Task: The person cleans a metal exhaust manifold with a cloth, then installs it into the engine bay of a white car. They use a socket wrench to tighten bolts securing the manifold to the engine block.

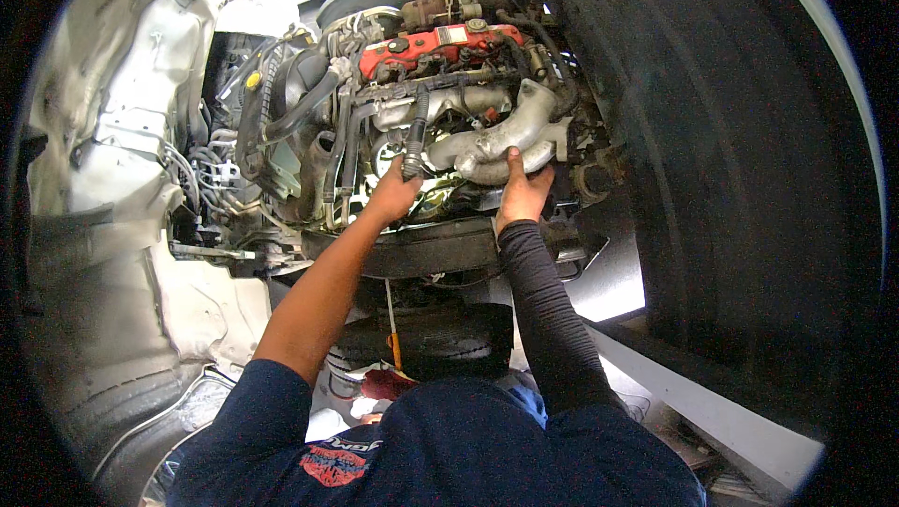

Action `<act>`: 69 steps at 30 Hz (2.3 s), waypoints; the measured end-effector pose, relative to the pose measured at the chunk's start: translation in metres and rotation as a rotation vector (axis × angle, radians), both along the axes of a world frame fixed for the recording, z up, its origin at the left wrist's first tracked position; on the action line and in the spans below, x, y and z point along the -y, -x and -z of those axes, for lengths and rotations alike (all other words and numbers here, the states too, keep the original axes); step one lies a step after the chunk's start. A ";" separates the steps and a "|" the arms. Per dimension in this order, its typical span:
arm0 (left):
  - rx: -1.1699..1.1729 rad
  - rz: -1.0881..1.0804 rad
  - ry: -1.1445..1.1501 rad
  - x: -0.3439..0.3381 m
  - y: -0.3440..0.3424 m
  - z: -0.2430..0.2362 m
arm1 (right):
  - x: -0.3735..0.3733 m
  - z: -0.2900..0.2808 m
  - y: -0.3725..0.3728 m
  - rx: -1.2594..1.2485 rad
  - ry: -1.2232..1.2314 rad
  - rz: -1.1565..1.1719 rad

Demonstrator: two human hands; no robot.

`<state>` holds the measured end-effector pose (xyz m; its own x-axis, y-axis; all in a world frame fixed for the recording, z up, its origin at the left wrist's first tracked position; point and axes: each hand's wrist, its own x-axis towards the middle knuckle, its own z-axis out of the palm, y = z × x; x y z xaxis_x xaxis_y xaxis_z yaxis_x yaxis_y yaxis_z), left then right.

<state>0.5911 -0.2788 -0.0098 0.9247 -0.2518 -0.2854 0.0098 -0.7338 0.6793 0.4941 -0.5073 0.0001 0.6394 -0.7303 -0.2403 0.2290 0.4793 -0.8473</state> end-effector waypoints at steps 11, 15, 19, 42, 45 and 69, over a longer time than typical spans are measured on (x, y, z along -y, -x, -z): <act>-0.018 -0.117 0.361 -0.013 -0.005 -0.051 | -0.038 0.022 -0.011 -0.141 -0.153 -0.143; -0.114 -0.098 0.380 -0.019 -0.004 -0.061 | -0.048 0.022 -0.025 -0.187 -0.083 -0.236; -0.076 -0.061 0.353 -0.021 -0.007 -0.059 | -0.050 0.021 -0.034 -0.204 -0.139 -0.288; 0.108 0.443 -0.632 0.106 -0.036 -0.081 | -0.037 0.015 -0.024 -0.223 -0.261 -0.655; 0.106 0.436 -0.663 0.099 -0.034 -0.076 | -0.030 0.007 -0.023 -0.267 -0.213 -0.736; 0.099 0.379 -0.813 0.102 -0.028 -0.070 | 0.031 0.039 -0.109 -0.904 0.942 -1.025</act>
